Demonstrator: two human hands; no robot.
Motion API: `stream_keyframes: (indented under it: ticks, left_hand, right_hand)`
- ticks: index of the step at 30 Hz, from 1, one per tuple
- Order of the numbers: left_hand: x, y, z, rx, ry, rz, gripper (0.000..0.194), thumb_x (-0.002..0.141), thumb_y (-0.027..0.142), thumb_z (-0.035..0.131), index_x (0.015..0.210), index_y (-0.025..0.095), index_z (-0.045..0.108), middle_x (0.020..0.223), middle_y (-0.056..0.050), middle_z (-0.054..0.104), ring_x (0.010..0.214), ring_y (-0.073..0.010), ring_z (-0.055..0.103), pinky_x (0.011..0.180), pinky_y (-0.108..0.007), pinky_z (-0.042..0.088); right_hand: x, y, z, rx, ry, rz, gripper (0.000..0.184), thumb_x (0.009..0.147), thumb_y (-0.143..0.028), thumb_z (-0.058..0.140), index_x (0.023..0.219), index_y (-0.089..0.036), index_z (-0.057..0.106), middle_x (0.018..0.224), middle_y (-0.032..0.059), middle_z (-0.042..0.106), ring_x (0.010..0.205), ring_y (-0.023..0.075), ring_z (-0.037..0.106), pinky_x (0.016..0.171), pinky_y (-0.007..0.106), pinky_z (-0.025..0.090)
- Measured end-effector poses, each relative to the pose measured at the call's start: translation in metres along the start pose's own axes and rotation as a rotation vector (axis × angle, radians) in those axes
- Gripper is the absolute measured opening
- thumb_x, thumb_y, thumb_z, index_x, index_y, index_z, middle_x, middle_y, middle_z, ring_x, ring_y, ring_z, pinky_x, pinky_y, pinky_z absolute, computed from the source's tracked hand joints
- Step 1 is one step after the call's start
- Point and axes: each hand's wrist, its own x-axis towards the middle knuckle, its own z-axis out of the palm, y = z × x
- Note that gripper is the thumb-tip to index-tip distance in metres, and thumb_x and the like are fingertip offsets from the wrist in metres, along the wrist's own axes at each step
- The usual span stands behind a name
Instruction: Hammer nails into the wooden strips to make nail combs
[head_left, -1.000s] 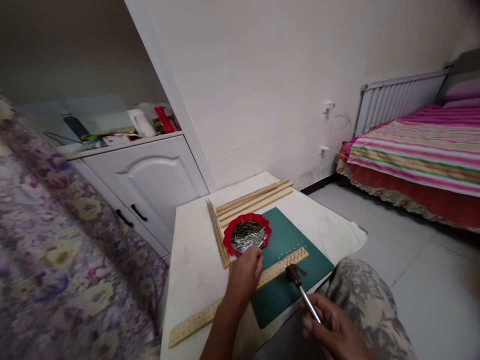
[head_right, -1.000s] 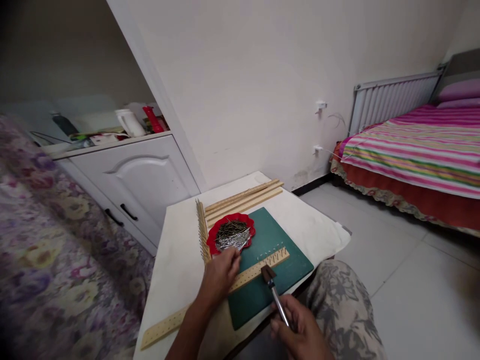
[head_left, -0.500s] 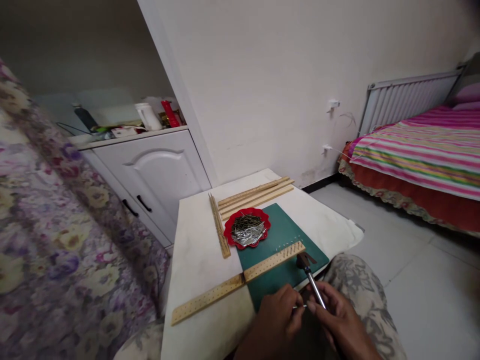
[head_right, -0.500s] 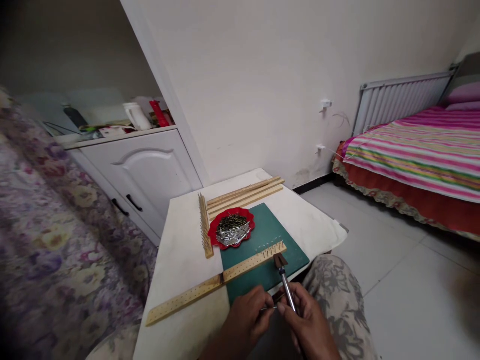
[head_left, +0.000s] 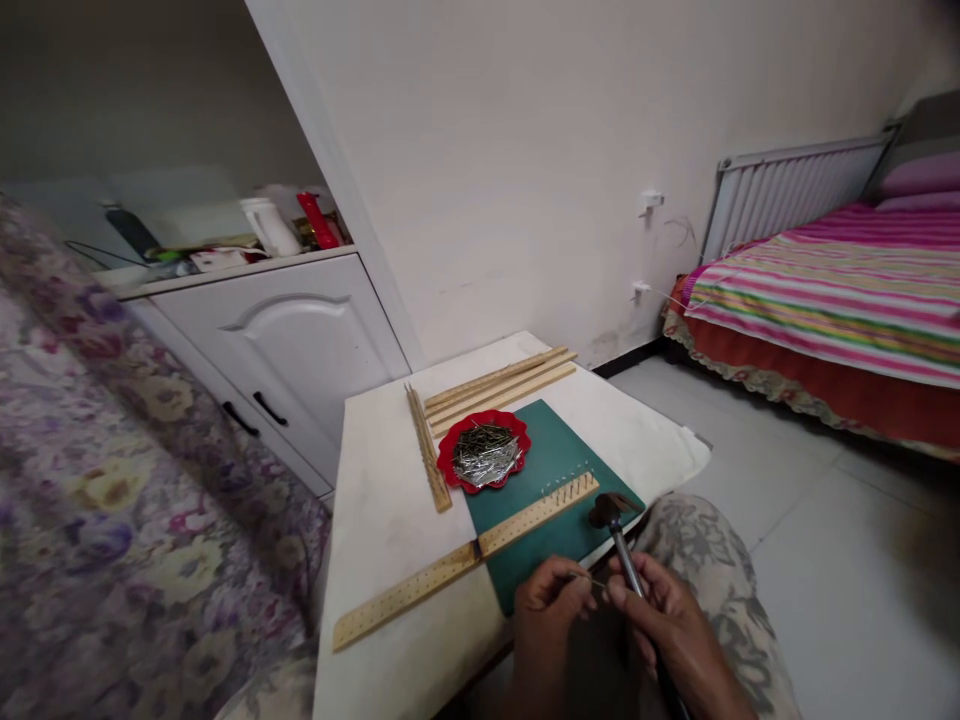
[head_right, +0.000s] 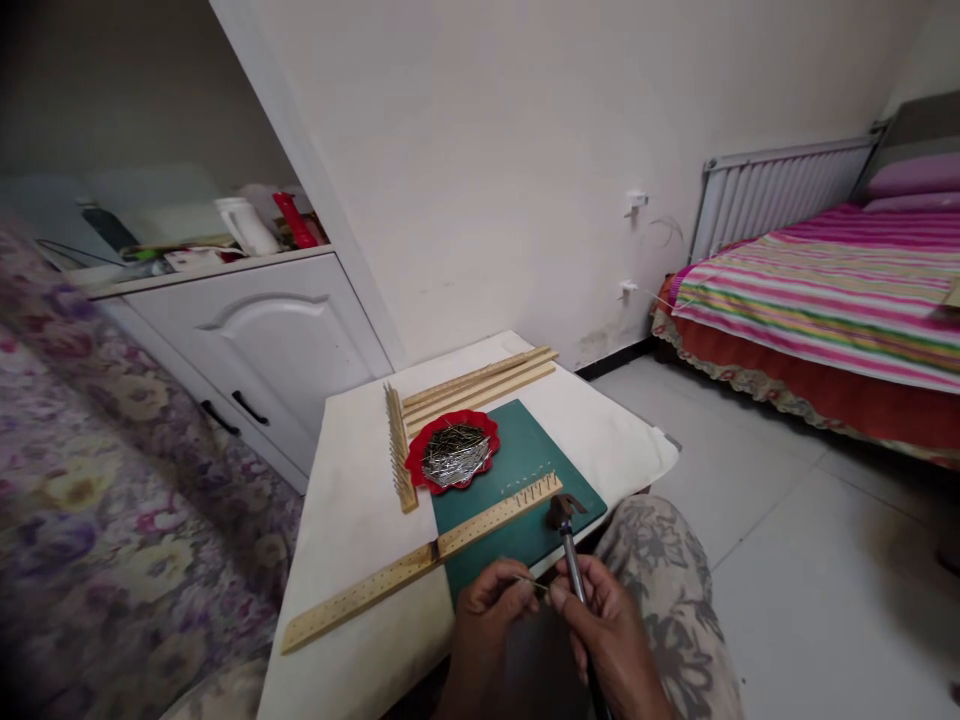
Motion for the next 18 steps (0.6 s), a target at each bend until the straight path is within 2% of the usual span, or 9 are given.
stream_keyframes:
  ticks: [3, 6, 11, 18]
  left_hand:
    - [0.021, 0.01, -0.014, 0.237, 0.145, 0.144, 0.018, 0.075, 0.032, 0.058, 0.07, 0.016, 0.062, 0.064, 0.001, 0.058, 0.064, -0.0123, 0.053, 0.061, -0.022, 0.042]
    - [0.047, 0.017, -0.026, 0.501, 0.205, 0.285, 0.02, 0.079, 0.032, 0.053, 0.071, 0.017, 0.062, 0.071, 0.0, 0.058, 0.067, -0.0124, 0.053, 0.064, -0.023, 0.041]
    - [0.071, 0.011, -0.03, 0.691, 0.188, 0.349, 0.019, 0.082, 0.029, 0.049, 0.076, 0.018, 0.063, 0.075, 0.0, 0.058, 0.07, -0.0126, 0.055, 0.065, -0.023, 0.041]
    - [0.073, 0.005, -0.027, 0.775, 0.164, 0.364, 0.02, 0.084, 0.028, 0.046, 0.077, 0.019, 0.063, 0.077, 0.0, 0.059, 0.072, -0.0126, 0.056, 0.066, -0.023, 0.04]
  right_hand:
    - [-0.002, -0.001, 0.001, -0.067, 0.02, 0.02, 0.035, 0.073, -0.047, 0.066, 0.089, -0.019, 0.054, 0.065, -0.0054, 0.062, 0.024, -0.0016, 0.033, 0.025, 0.011, 0.024]
    - [-0.003, 0.001, 0.001, -0.113, -0.015, 0.06, 0.036, 0.073, -0.048, 0.065, 0.089, -0.019, 0.053, 0.063, -0.0055, 0.061, 0.024, -0.0008, 0.033, 0.026, 0.012, 0.022]
    - [-0.003, 0.007, 0.003, -0.122, -0.023, 0.095, 0.037, 0.071, -0.048, 0.066, 0.089, -0.018, 0.054, 0.061, -0.006, 0.059, 0.025, -0.0005, 0.031, 0.027, 0.013, 0.017]
    - [-0.002, 0.002, 0.002, -0.145, -0.027, 0.101, 0.033, 0.074, -0.044, 0.065, 0.091, -0.018, 0.053, 0.062, -0.0073, 0.057, 0.027, -0.0004, 0.032, 0.027, 0.013, 0.02]
